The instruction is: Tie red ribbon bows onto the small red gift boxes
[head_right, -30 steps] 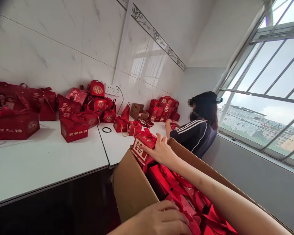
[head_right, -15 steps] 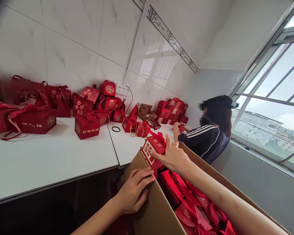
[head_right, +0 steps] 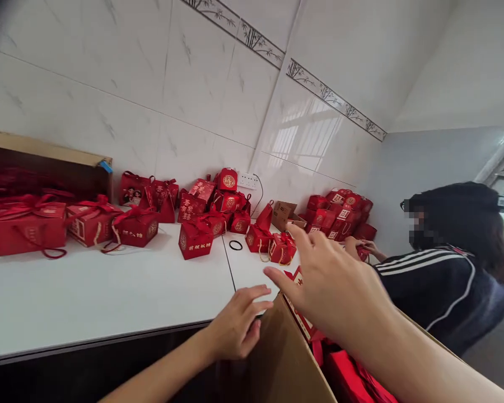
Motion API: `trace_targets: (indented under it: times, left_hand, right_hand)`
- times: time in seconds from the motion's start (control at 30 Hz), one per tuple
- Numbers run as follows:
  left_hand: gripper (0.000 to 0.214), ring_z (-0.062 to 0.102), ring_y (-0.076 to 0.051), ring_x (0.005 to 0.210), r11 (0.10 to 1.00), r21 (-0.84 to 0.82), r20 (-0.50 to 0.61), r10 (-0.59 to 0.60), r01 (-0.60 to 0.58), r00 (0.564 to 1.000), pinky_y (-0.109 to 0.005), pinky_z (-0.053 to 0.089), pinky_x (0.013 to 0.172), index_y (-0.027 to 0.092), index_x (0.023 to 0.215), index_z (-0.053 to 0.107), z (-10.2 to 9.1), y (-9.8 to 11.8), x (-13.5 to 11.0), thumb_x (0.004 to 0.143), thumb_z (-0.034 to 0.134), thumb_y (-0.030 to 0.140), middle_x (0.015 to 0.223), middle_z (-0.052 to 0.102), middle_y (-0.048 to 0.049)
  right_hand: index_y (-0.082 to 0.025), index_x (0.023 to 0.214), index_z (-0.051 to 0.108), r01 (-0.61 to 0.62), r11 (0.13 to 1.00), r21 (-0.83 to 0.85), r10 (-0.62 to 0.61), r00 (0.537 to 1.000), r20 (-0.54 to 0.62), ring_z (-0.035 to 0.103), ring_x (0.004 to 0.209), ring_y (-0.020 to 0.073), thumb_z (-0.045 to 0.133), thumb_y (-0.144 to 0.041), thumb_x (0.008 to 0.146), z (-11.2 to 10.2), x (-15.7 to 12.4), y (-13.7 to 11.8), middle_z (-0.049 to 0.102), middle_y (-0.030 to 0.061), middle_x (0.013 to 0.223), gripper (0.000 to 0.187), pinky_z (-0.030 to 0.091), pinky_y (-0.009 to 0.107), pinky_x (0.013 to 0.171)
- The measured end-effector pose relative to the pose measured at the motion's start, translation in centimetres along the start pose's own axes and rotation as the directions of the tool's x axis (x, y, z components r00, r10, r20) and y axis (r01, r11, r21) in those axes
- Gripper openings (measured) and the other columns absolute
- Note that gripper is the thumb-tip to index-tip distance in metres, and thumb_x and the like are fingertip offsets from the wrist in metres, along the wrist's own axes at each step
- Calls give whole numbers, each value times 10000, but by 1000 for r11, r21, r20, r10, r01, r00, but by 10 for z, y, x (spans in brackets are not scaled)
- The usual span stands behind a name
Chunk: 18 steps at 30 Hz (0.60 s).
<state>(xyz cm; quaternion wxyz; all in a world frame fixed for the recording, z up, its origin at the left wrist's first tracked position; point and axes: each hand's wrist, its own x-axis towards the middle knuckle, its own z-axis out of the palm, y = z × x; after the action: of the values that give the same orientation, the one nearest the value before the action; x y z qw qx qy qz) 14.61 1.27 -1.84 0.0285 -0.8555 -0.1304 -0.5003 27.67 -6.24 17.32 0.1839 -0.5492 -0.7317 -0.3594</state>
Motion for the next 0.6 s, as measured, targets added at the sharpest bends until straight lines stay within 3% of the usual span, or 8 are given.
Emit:
trace_targets:
  times: [0.17, 0.23, 0.3, 0.37, 0.43, 0.47, 0.5, 0.6]
  left_hand:
    - [474, 443, -211, 1157, 955, 274, 81, 94, -113, 992, -360, 410, 914, 169, 1162, 388, -61, -81, -19, 707, 398, 39, 1168, 506, -125]
    - [453, 463, -207, 1123, 933, 360, 17, 0, -6, 1000, -363, 414, 913, 183, 1151, 402, -86, -113, -36, 721, 395, 43, 1151, 508, -114]
    - [414, 469, -222, 1113, 897, 391, -111, -178, 208, 978, -397, 405, 935, 187, 1130, 423, -105, -141, -55, 731, 406, 77, 1141, 507, -109]
    - [391, 479, -247, 1091, 804, 305, -299, -429, 511, 852, -453, 387, 955, 170, 1103, 438, -117, -163, -73, 716, 420, 119, 1106, 512, -110]
    - [390, 488, -269, 1069, 667, 159, -436, -614, 728, 658, -495, 377, 959, 140, 1090, 436, -121, -177, -85, 700, 421, 153, 1074, 512, -119]
    - [395, 492, -274, 1063, 617, 108, -466, -662, 780, 588, -504, 379, 959, 129, 1088, 433, -121, -181, -89, 695, 422, 161, 1067, 512, -123]
    - [400, 495, -274, 1064, 591, 86, -473, -684, 802, 555, -502, 383, 959, 123, 1087, 434, -120, -183, -92, 689, 426, 165, 1068, 513, -126]
    - [441, 502, -253, 1085, 585, 126, -423, -699, 801, 577, -465, 390, 978, 127, 1105, 444, -114, -182, -95, 665, 448, 152, 1104, 529, -121]
  right_hand:
    - [-143, 1146, 524, -10, 999, 47, -12, 890, 456, 613, 856, 342, 510, -496, 818, 44, 73, -70, 608, 173, 961, 482, 480, 454, 670]
    - [-110, 1177, 502, -30, 992, 122, -46, 822, 568, 590, 943, 347, 538, -490, 800, 75, 100, -92, 610, 185, 1000, 537, 460, 465, 753]
    - [-73, 1230, 455, -101, 972, 213, -66, 750, 658, 544, 1033, 361, 645, -511, 704, 110, 121, -110, 595, 208, 1067, 711, 412, 479, 853]
    - [-38, 1315, 346, -229, 925, 303, -70, 682, 728, 490, 1105, 383, 718, -532, 604, 142, 134, -126, 525, 252, 1183, 943, 374, 477, 905]
    - [-22, 1367, 237, -314, 881, 354, -64, 662, 747, 463, 1137, 394, 661, -602, 621, 169, 138, -141, 398, 301, 1296, 1035, 387, 458, 891]
    - [-18, 1381, 193, -339, 865, 371, -55, 669, 741, 466, 1136, 395, 605, -628, 660, 180, 138, -148, 345, 318, 1323, 1031, 398, 446, 875]
    - [-16, 1390, 159, -353, 853, 383, -43, 686, 727, 479, 1125, 390, 551, -633, 702, 190, 136, -155, 318, 327, 1330, 1003, 407, 433, 860]
    - [-7, 1397, 79, -396, 825, 404, 29, 743, 669, 501, 1094, 386, 492, -528, 790, 217, 126, -175, 328, 326, 1289, 900, 402, 429, 854]
